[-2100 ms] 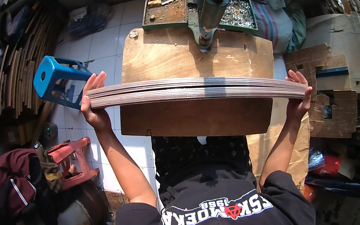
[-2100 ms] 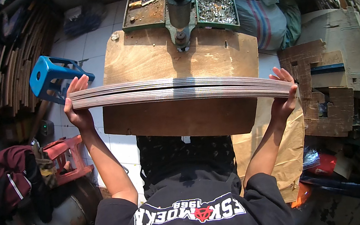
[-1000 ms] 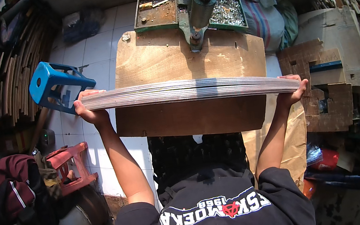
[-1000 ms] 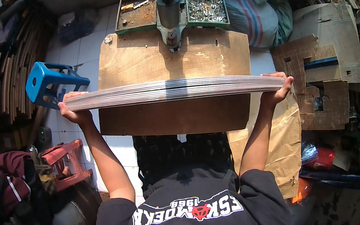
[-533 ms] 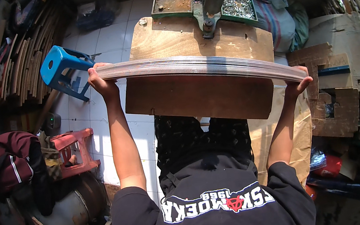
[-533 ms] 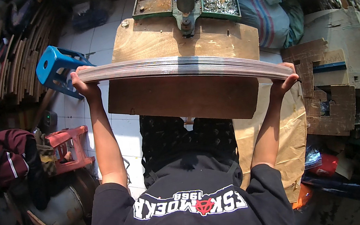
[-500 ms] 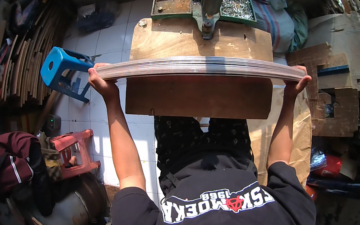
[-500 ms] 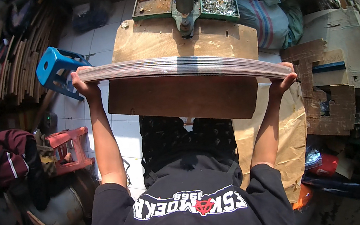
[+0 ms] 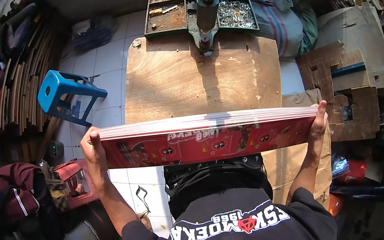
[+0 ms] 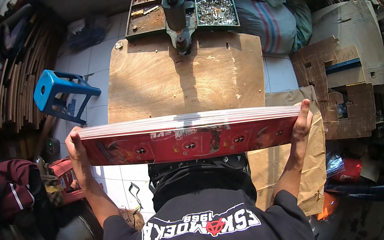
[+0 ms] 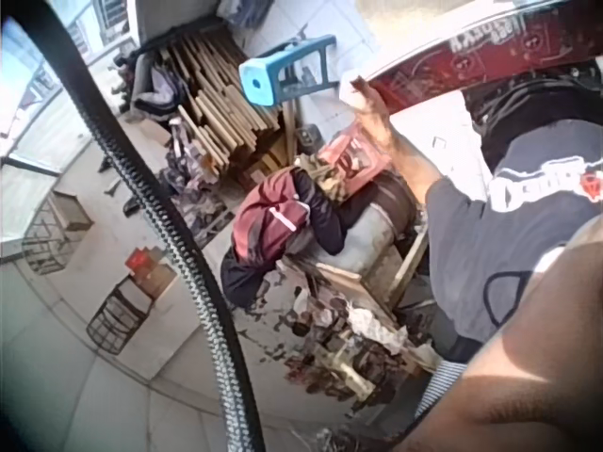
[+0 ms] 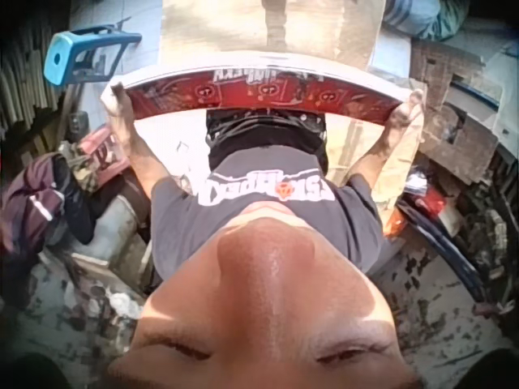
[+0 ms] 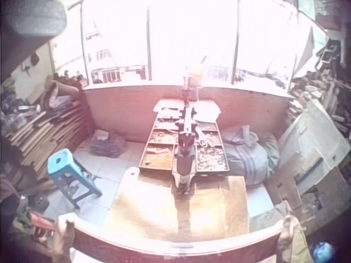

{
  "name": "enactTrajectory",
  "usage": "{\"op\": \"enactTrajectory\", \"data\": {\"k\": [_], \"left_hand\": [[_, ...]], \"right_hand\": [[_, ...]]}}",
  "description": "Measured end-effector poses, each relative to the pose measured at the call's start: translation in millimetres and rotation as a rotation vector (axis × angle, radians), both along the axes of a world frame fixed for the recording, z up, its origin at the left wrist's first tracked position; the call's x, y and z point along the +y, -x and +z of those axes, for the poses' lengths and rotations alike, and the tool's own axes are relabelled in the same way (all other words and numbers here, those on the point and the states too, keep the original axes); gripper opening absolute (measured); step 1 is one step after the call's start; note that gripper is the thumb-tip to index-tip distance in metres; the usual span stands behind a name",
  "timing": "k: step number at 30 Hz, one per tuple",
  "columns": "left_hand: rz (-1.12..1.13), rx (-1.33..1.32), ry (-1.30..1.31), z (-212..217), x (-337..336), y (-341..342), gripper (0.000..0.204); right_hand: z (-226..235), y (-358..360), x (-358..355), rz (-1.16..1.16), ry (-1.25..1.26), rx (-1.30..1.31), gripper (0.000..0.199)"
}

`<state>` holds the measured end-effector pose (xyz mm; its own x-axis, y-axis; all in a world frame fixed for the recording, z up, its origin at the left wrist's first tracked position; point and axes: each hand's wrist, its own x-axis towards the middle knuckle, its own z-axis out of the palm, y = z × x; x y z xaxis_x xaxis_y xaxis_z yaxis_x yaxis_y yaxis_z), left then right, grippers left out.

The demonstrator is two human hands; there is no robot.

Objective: The person organizes flat cardboard packaging materials by hand, aligns them into a stack, and checks the alignment against a small metal fixture on a workbench.

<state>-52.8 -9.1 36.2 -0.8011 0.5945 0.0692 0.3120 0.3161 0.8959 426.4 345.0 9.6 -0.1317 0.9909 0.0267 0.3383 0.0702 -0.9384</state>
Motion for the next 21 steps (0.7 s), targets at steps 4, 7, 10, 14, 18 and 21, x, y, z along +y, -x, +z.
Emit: {"op": "enactTrajectory", "data": {"k": [4, 7, 10, 14, 18, 21], "left_hand": [[0.019, -0.098, 0.259, -37, -39, -10, 0.072], [0.092, -0.025, 0.249, -43, -32, -34, 0.074], [0.105, -0.090, 0.272, -53, -43, -34, 0.078], [0.041, -0.278, 0.219, -57, -49, -30, 0.081], [-0.009, -0.398, 0.091, -65, -61, -21, 0.076], [-0.053, -0.408, 0.024, -54, -56, -21, 0.072]], "right_hand": [[-26, -19, -28, -0.012, 0.179, -0.141, 0.076], [-43, -25, -42, -0.045, 0.251, -0.195, 0.075], [-56, -30, -46, -0.012, 0.321, -0.191, 0.071], [-50, -19, -48, 0.050, 0.454, -0.064, 0.062], [-35, -1, -47, 0.065, 0.528, 0.014, 0.055], [-21, 10, -51, 0.074, 0.542, 0.023, 0.052]]}}
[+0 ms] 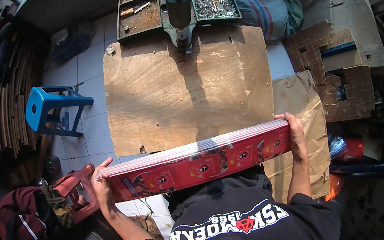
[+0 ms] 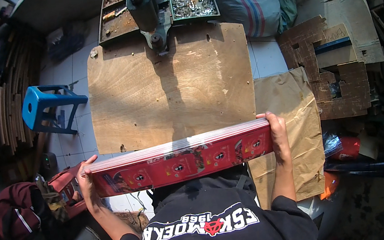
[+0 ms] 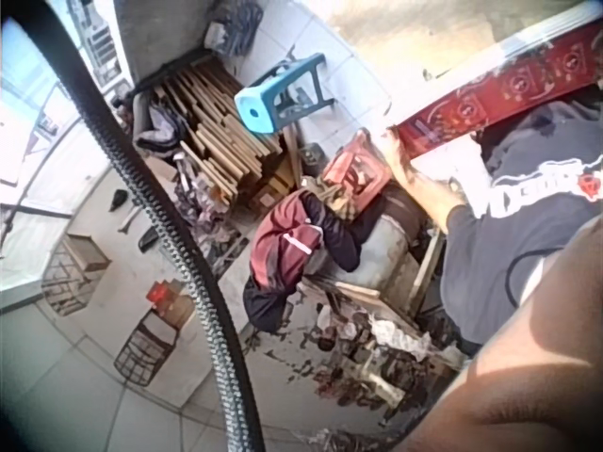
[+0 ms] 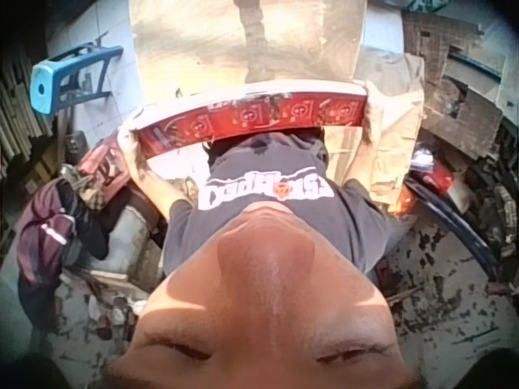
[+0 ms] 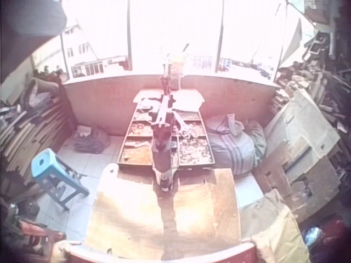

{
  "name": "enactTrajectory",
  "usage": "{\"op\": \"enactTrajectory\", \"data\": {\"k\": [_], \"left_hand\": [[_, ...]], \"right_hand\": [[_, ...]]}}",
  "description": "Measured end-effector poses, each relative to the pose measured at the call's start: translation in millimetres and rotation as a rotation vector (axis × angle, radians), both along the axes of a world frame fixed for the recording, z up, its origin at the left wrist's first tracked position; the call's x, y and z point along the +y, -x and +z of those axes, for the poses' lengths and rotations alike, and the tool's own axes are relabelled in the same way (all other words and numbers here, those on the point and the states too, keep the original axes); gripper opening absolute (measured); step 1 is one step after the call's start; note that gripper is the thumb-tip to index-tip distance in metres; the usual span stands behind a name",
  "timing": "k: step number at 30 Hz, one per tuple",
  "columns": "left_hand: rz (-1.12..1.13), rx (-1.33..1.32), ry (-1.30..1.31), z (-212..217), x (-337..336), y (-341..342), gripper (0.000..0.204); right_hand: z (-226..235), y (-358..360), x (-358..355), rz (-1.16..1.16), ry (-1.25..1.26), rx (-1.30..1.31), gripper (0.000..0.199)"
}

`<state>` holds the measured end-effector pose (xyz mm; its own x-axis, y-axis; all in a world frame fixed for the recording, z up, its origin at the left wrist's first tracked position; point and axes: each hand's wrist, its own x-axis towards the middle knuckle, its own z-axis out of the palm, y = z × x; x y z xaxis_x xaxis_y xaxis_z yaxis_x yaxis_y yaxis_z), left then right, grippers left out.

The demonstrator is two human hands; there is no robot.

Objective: The person organizes flat cardboard packaging materials by hand, aligns them into a stack, and checks the alignment against a small metal fixture on a workbench.

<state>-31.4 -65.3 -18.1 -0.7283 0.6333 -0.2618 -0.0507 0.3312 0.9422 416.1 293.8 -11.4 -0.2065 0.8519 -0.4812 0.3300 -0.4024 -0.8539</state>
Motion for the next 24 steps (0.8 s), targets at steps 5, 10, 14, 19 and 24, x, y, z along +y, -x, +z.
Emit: {"op": "enactTrajectory", "data": {"k": [5, 10, 14, 19, 24], "left_hand": [[-0.047, -0.066, -0.017, 4, -1, -1, 0.073], [-0.041, -0.116, -0.079, 4, 1, -6, 0.071], [-0.016, -0.155, -0.099, 5, 6, -9, 0.070], [-0.005, -0.196, -0.119, 0, 8, -10, 0.069], [-0.007, -0.197, -0.118, -5, 8, -10, 0.068]], "right_hand": [[-2, 3, 2, -0.022, 0.006, 0.042, 0.046], [-1, 4, 3, -0.029, -0.005, 0.064, 0.046], [-5, 1, 10, -0.036, -0.018, 0.095, 0.046], [-2, 5, 18, -0.017, -0.023, 0.082, 0.045], [-4, 4, 18, -0.013, -0.040, 0.061, 0.045]]}}
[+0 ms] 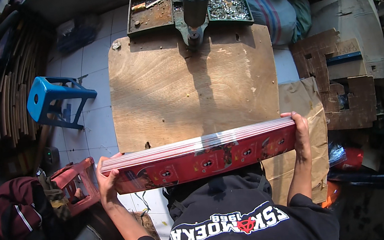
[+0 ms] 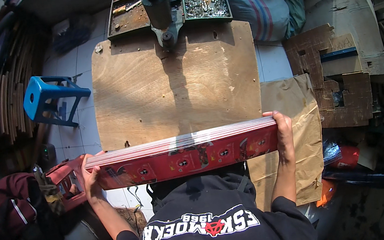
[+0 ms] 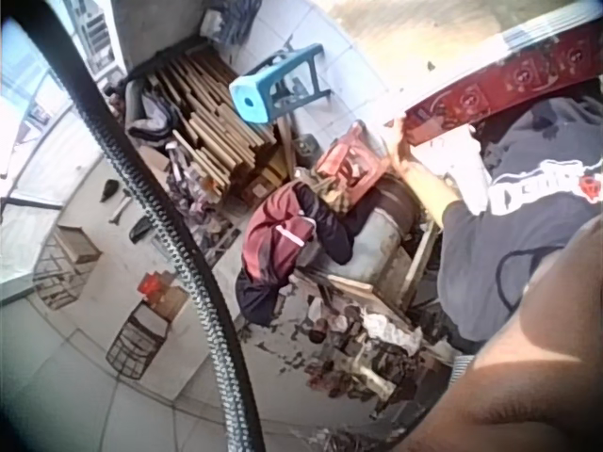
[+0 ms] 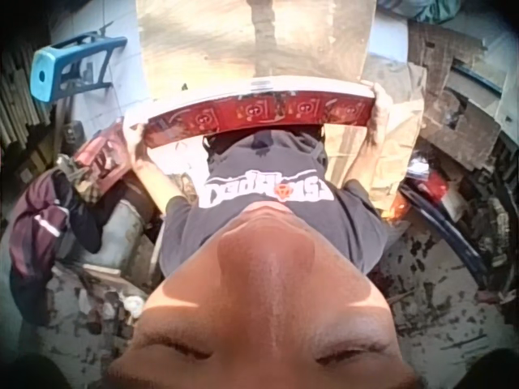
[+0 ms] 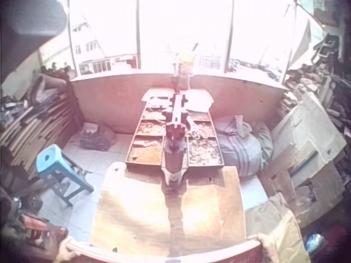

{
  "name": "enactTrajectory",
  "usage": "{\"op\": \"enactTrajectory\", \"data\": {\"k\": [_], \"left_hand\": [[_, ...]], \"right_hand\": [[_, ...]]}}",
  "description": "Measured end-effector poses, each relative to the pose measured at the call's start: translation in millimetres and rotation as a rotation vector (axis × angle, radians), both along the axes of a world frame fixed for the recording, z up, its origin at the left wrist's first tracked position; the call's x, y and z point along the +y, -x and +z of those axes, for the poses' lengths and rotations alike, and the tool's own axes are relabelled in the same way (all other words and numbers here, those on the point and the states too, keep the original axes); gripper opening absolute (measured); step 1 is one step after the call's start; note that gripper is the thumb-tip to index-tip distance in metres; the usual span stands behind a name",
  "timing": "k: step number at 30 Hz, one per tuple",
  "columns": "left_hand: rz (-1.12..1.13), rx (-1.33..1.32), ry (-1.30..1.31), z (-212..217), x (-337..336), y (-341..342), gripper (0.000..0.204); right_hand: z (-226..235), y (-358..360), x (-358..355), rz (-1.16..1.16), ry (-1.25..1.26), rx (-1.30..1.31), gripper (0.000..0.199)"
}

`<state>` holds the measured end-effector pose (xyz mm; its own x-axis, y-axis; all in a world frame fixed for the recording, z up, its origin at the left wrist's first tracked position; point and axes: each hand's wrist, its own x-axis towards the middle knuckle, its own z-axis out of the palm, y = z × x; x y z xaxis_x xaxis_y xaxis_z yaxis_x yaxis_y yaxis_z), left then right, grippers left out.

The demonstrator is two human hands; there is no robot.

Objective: The person organizes flat cardboard packaging materials by hand, aligns them into a stack, and checks the alignment against a small metal fixture on a workbench.

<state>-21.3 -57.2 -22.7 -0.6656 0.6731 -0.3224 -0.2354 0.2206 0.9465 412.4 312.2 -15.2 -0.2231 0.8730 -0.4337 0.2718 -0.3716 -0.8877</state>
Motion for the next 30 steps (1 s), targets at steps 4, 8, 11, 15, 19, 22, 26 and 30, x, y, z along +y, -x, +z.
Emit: {"op": "enactTrajectory", "data": {"k": [4, 8, 11, 15, 19, 22, 26, 30], "left_hand": [[-0.014, 0.003, 0.001, -4, -1, 2, 0.067], [0.003, 0.033, -0.012, 9, 9, -4, 0.064], [0.017, 0.063, 0.021, 18, 2, -10, 0.061], [-0.005, 0.134, 0.129, 34, -5, 1, 0.050], [-0.036, 0.090, 0.140, 44, 24, 29, 0.039], [-0.095, 0.099, 0.128, 51, 52, 51, 0.041], [-0.156, 0.231, 0.156, 65, 99, 80, 0.050], [-0.169, 0.204, 0.105, 71, 150, 100, 0.057]], "right_hand": [[-6, -4, 0, -0.005, -0.016, 0.002, 0.049], [6, 4, -4, -0.029, -0.037, -0.010, 0.046], [0, -5, -5, 0.007, -0.038, -0.074, 0.055], [-6, -9, 7, 0.094, -0.049, -0.213, 0.073], [-3, -7, 39, 0.150, -0.075, -0.240, 0.079], [10, 10, 61, 0.148, -0.081, -0.207, 0.076], [11, 21, 103, 0.158, -0.078, -0.141, 0.076], [50, 72, 112, 0.102, -0.039, -0.090, 0.080]]}}
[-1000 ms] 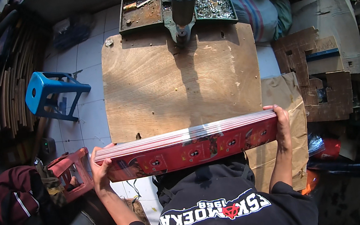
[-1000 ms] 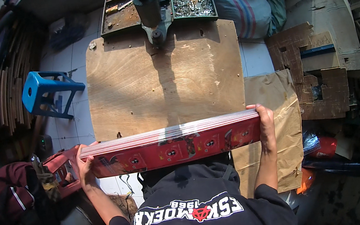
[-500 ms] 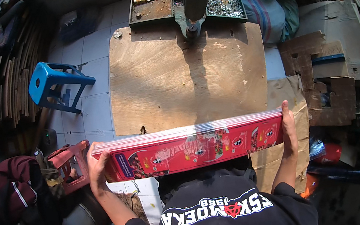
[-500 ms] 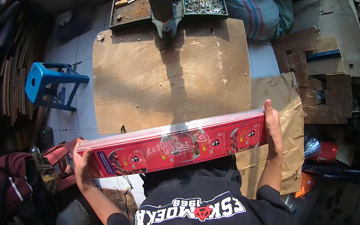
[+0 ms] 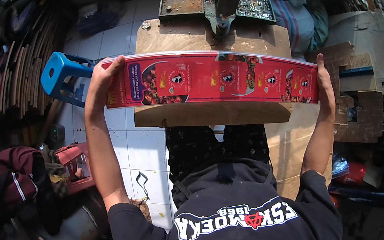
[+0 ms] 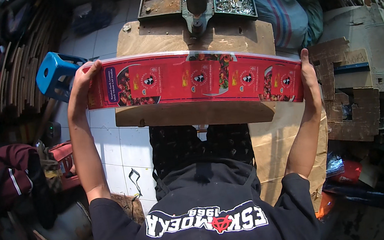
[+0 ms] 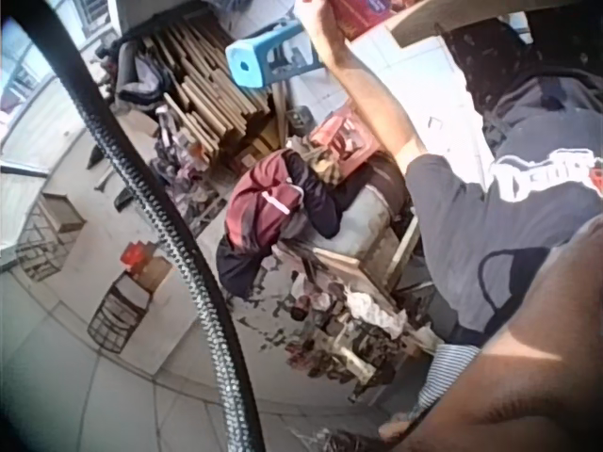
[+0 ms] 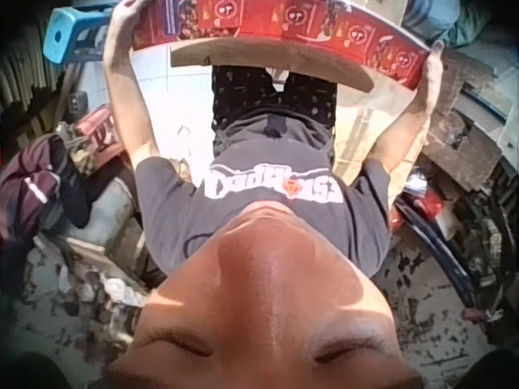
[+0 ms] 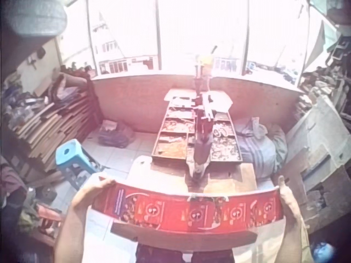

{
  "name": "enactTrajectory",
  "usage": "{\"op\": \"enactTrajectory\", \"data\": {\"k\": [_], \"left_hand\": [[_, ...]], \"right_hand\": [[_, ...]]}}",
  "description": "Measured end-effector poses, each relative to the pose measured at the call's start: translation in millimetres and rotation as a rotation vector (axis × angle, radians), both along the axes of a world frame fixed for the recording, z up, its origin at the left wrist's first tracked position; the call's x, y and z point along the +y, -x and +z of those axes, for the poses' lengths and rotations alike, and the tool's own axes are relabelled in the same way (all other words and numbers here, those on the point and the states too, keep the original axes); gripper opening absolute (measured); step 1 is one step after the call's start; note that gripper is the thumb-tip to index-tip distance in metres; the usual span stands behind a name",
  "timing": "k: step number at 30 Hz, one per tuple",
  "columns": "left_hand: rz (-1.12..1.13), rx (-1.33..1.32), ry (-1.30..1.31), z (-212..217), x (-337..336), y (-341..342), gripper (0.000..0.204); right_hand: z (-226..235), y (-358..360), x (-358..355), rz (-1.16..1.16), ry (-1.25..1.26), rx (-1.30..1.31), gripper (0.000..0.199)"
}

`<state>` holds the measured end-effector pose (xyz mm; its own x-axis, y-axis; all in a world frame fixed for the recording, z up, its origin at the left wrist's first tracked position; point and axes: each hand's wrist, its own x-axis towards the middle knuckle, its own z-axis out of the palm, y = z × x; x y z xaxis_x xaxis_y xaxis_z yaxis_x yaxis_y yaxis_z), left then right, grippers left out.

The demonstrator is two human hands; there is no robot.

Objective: The person organizes flat cardboard packaging materials by hand, aligns them into a stack, and checks the alignment against a small metal fixture on a workbench.

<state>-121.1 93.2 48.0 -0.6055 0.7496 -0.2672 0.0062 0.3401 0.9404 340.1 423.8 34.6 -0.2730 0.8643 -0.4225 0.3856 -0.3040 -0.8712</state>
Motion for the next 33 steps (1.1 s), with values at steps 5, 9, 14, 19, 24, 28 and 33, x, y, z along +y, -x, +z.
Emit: {"op": "enactTrajectory", "data": {"k": [5, 9, 14, 19, 24, 28, 33], "left_hand": [[-0.059, -0.102, -0.007, -25, 31, 27, 0.054], [-0.064, -0.131, 0.040, -34, 24, 26, 0.054], [-0.042, -0.123, 0.086, -29, 13, 19, 0.056], [-0.053, -0.159, 0.098, -38, 4, 18, 0.057], [-0.069, -0.138, 0.149, -40, -13, 16, 0.059], [-0.093, -0.136, 0.123, -42, -29, 8, 0.059], [-0.074, -0.126, 0.155, -34, -53, -1, 0.054]], "right_hand": [[-25, 0, 38, -0.042, 0.046, -0.033, 0.080], [-47, -2, 47, 0.035, 0.141, -0.019, 0.076], [-59, -9, 48, 0.017, 0.189, -0.005, 0.076], [-64, -25, 36, 0.016, 0.142, -0.076, 0.078], [-45, -19, -6, 0.042, 0.127, -0.039, 0.080], [-38, -24, -31, 0.104, 0.147, -0.010, 0.084], [-31, -29, -55, 0.124, 0.112, -0.073, 0.083]]}}
